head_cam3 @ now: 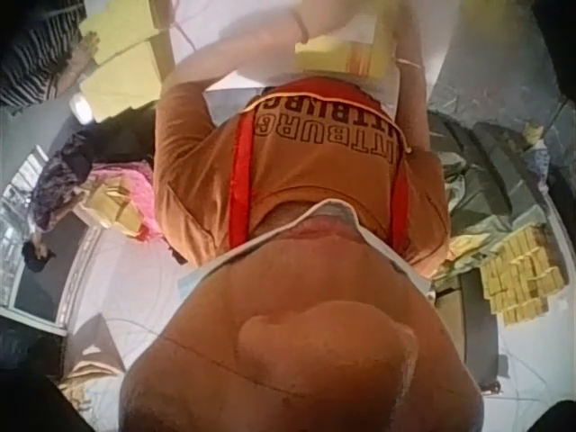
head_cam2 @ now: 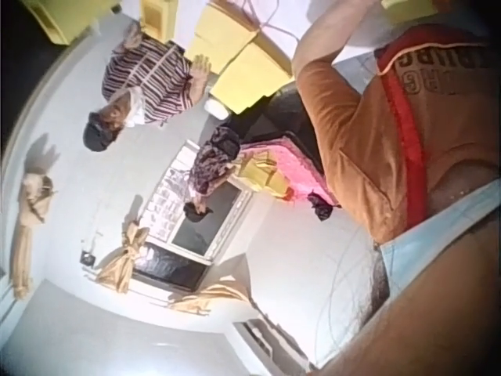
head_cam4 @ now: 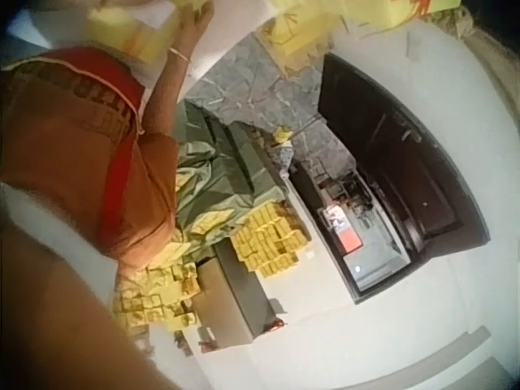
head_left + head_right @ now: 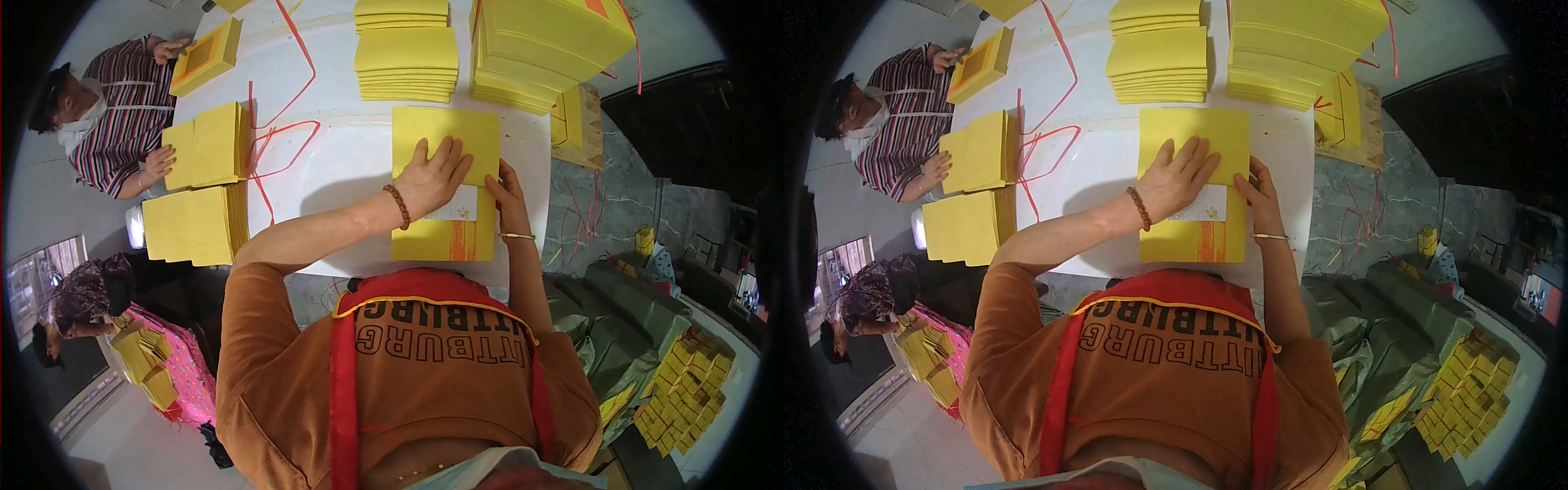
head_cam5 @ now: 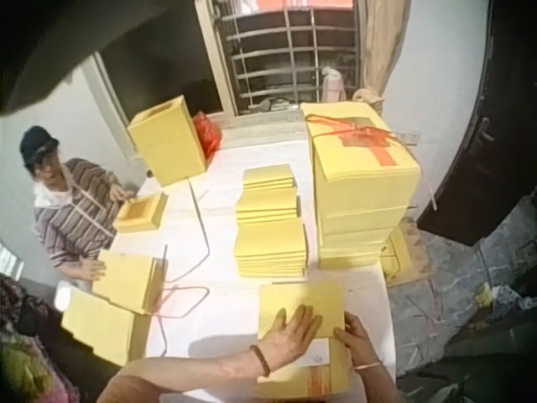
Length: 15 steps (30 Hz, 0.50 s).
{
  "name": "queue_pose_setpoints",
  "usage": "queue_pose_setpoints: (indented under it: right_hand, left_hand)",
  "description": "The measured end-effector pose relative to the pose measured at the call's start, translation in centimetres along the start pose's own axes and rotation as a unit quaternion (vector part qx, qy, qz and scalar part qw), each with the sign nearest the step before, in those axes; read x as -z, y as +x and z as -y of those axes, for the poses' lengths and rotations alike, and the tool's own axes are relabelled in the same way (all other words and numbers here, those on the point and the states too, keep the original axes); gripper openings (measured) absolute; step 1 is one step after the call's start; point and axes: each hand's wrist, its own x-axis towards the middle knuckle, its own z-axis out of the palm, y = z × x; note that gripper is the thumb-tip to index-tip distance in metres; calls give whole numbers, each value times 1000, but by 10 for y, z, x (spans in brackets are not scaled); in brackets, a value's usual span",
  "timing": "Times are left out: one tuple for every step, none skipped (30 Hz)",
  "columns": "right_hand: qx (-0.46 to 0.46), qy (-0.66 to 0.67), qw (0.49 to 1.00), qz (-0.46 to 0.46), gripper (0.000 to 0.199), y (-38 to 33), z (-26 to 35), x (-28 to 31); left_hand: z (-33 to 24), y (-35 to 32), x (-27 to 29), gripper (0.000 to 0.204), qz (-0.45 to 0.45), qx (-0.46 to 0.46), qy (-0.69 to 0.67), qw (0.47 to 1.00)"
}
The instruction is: The recorder is counting and stacking sheets of yellow paper with foil centers on a table.
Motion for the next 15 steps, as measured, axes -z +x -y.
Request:
queue_pose_setpoints:
  right_hand:
    - [11, -6, 1000, 2, 55, -1, 0, 0]
    - [23, -11, 1000, 4, 59, -2, 0, 0]
    - [25, -8, 1000, 2, 59, -3, -2, 2]
    - [78, -50, 996, 12, 64, -5, -6, 5]
    - [130, -92, 987, 21, 69, -5, -8, 6]
    - [132, -89, 987, 19, 69, -5, -8, 5]
    - [123, -108, 987, 12, 72, -6, -8, 5]
    - [113, -126, 986, 3, 76, -7, -8, 5]
    - [114, -123, 986, 0, 76, -6, -9, 5]
    - [103, -130, 986, 8, 75, -4, -10, 5]
    - [92, -137, 986, 16, 74, -3, -11, 6]
    - [93, -133, 987, 13, 74, -3, -11, 6]
    - [76, -126, 989, 17, 73, -3, -12, 5]
    - [59, -119, 991, 19, 72, -2, -12, 6]
    - [60, -115, 991, 19, 72, -2, -13, 6]
  left_hand:
    - [3, -1, 1, 49, -8, -4, 0, 1000]
    - [7, -2, 4, 49, -8, -6, 2, 1000]
    - [14, 0, 14, 48, 12, -3, -32, 999]
    - [22, 3, 25, 46, 31, -1, -65, 997]
    - [31, 6, 34, 46, 31, -5, -64, 997]
    - [42, 9, 45, 45, -28, 8, -80, 996]
    - [55, 14, 55, 45, -86, 18, -100, 991]
    - [70, 22, 68, 46, -133, 23, -83, 987]
    - [86, 28, 75, 46, -181, 29, -64, 981]
    - [102, 31, 72, 47, -190, 42, -46, 980]
    - [119, 37, 66, 48, -199, 53, -28, 978]
    - [135, 43, 55, 48, -197, 49, -27, 979]
    - [149, 45, 39, 49, -175, 62, -28, 982]
    - [160, 48, 21, 50, -153, 73, -30, 985]
    - [168, 50, 3, 50, -151, 71, -28, 986]
